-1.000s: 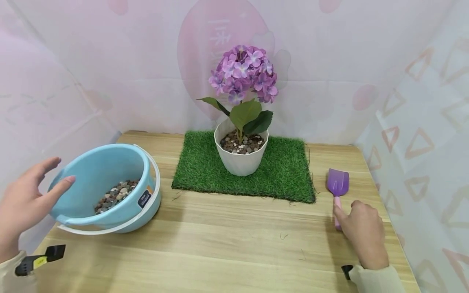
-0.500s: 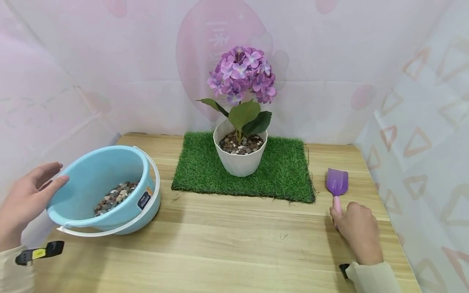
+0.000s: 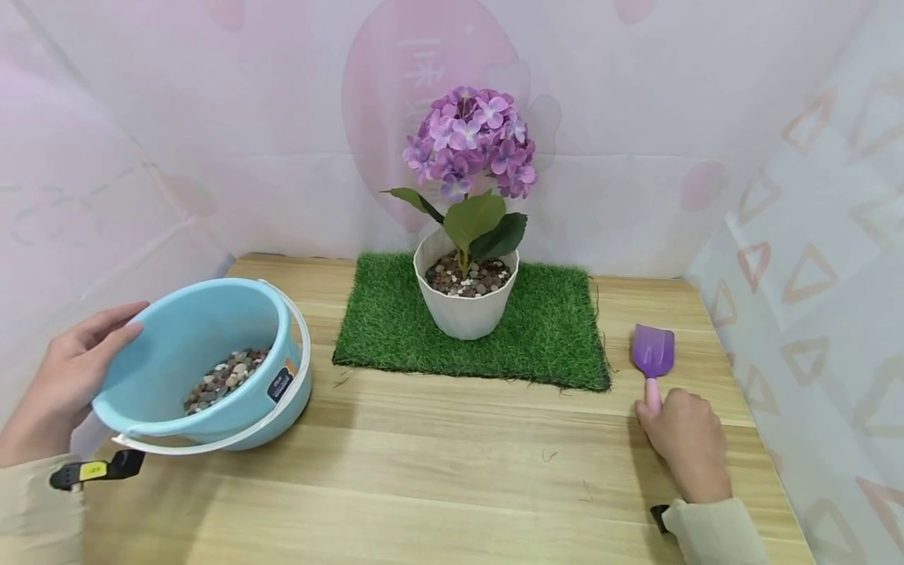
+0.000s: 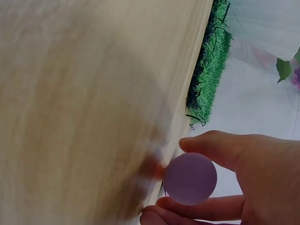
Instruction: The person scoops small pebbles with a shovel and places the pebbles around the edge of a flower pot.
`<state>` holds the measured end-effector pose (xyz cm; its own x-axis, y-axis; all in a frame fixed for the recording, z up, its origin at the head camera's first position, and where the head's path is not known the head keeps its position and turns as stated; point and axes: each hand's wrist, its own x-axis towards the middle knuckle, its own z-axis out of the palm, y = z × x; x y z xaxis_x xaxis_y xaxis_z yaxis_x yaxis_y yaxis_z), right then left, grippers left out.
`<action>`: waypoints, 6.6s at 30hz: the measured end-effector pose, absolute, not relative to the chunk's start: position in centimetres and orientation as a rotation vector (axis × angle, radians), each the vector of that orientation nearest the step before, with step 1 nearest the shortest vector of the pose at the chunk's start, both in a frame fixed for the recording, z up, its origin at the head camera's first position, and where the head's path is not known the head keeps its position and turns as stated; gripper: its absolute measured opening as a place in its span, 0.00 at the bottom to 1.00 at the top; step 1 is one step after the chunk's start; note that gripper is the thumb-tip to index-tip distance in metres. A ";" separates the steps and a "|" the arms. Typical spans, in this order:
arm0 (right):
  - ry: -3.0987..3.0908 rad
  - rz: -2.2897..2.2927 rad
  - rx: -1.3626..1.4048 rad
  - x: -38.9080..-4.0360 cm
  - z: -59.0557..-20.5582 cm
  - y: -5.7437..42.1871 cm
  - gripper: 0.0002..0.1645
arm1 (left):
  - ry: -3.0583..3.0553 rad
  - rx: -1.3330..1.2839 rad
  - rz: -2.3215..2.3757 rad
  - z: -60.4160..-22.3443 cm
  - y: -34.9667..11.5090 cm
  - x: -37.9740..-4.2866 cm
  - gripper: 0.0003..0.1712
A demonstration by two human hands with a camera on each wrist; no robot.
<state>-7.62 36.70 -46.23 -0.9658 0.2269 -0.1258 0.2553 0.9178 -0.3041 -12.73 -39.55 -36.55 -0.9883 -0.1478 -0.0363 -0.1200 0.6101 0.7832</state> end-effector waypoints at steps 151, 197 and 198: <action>3.484 -0.984 0.357 -8.3 -43.1 33.9 0.18 | -2.675 -0.171 -1.468 -37.0 -22.6 -10.8 0.23; 3.510 -1.186 -0.954 -7.9 -35.7 31.1 0.15 | -2.678 -0.258 -1.649 -36.8 -18.8 -12.5 0.24; 3.486 -1.203 -0.983 -7.9 -35.5 30.9 0.14 | -2.680 -0.262 -1.651 -36.9 -18.8 -12.6 0.24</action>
